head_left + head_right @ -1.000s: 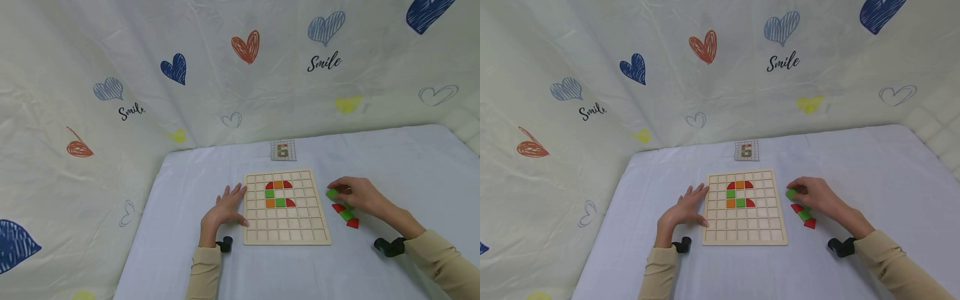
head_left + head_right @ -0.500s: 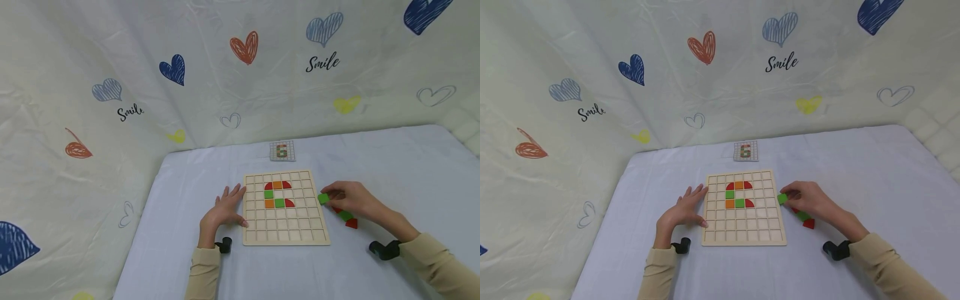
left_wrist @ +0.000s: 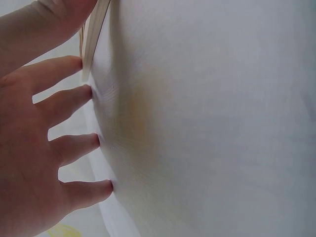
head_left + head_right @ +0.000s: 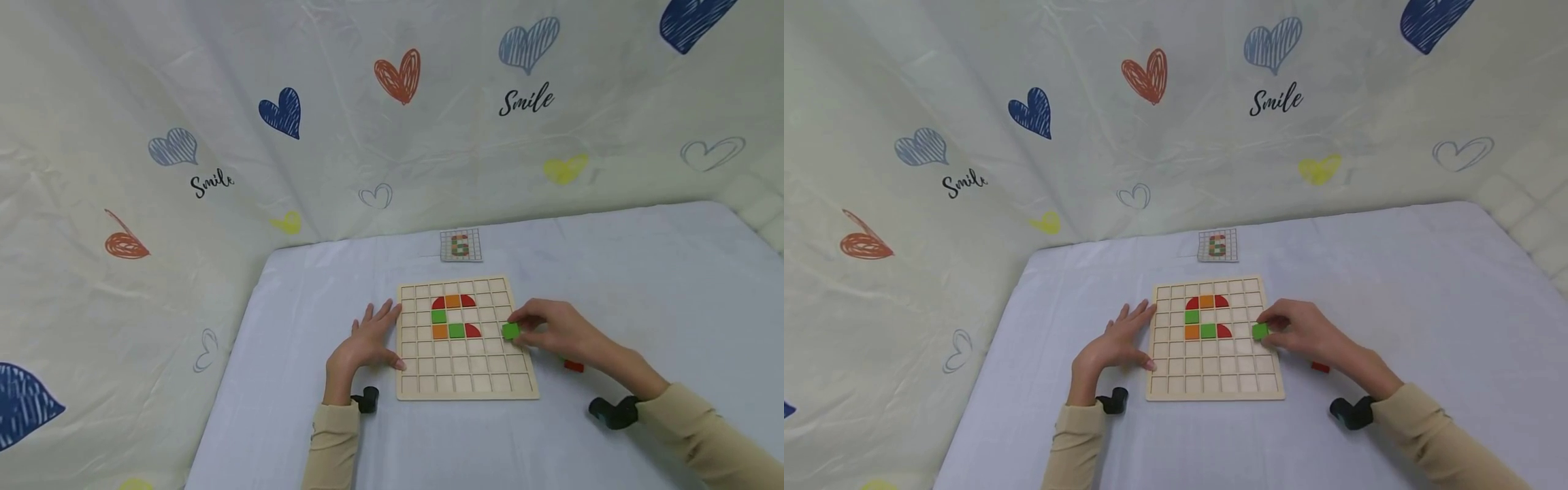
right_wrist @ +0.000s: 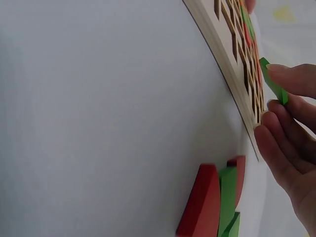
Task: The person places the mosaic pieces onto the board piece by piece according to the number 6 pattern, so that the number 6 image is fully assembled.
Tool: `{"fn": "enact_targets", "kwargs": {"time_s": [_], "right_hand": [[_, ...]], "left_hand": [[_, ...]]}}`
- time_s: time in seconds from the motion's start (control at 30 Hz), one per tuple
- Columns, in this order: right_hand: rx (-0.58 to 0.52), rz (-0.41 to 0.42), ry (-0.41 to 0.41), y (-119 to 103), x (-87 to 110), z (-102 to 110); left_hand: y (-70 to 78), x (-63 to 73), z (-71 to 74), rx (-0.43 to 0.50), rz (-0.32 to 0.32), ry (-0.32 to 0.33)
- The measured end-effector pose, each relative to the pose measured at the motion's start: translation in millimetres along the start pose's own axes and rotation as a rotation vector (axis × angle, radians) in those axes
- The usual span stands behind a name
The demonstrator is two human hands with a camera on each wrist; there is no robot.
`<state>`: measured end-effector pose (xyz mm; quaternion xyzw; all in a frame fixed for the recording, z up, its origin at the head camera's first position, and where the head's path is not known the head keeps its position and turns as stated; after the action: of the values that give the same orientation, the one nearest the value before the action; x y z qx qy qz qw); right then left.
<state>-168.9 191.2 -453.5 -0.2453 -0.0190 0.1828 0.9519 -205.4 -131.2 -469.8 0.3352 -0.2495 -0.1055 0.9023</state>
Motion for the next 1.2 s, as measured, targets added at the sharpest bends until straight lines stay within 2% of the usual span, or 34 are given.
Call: {"fn": "enact_targets", "kwargs": {"time_s": [0.17,0.37,0.57,1.2], "right_hand": [[-0.033,0.031,-0.031,-10,-4.8,-6],[-0.054,0.003,-0.089,-20,-11.1,-13],[-0.059,0.033,-0.097,-30,-18.7,-21],[0.042,0.04,-0.112,-45,-28.5,-37]], "left_hand": [[-0.6,-0.6,0.6,-0.003,0.001,0.0],[-0.9,-0.8,1.4,0.002,-0.002,0.001],[-0.8,-1.9,2.1,-0.001,-0.004,-0.003],[-1.8,-1.5,1.9,0.004,0.002,-0.002]]}}
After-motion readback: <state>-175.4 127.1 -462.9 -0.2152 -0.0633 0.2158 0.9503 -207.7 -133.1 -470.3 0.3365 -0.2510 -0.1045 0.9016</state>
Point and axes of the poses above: each hand's wrist, its own x-axis away from the middle knuckle, its own z-axis out of the back of the hand, y = z × x, the point moved 5 cm from there along -x, towards the middle knuckle, and after that the axes turned 13 degrees about x, right-handed, at the moved point
